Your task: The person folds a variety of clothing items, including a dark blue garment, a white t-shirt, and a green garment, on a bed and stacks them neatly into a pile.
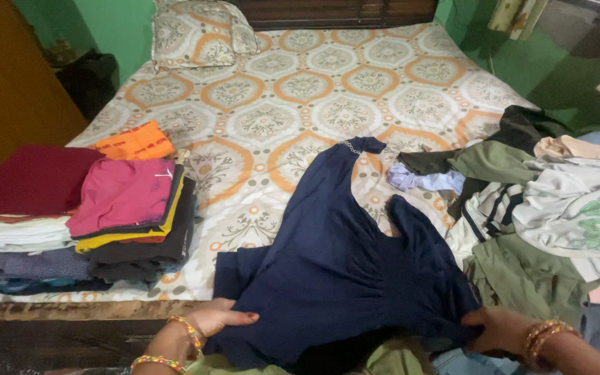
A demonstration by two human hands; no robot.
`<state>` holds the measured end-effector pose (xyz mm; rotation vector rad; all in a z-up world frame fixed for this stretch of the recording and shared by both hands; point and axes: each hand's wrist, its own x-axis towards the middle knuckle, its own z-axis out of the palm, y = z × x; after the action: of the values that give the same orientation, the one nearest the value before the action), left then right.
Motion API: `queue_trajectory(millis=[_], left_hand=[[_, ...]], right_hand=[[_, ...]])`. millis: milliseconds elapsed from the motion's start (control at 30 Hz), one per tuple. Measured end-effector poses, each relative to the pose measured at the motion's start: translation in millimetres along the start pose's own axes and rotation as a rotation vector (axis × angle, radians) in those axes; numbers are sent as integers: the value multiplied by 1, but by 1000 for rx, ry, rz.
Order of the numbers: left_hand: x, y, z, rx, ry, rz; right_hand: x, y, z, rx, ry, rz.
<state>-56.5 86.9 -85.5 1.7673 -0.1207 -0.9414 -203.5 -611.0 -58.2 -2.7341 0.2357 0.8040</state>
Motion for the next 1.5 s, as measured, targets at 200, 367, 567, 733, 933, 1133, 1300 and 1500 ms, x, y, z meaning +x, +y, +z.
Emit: queue_trajectory(millis=[200, 367, 567, 733, 933, 1133, 1300, 1500], left_hand=[[-12, 49, 1, -526, 90, -19], [32, 75, 9, -902, 53, 108], [117, 99, 24, -832, 351, 217], [135, 89, 38, -270, 641, 157], [108, 56, 48, 273, 825, 11], [57, 61, 65, 538, 682, -233], [72, 39, 61, 602, 626, -126], [89, 54, 64, -547, 344, -13]], right_hand=[[39, 27, -24, 482, 74, -19], [75, 29, -31, 1205, 174, -22], [113, -12, -32, 839, 646, 145], [115, -32, -11, 418, 880, 122], [106, -74, 8, 225, 928, -152], [103, -122, 25, 323, 851, -472], [79, -167, 24, 477, 565, -512], [68, -220, 29, 1017, -10, -422]])
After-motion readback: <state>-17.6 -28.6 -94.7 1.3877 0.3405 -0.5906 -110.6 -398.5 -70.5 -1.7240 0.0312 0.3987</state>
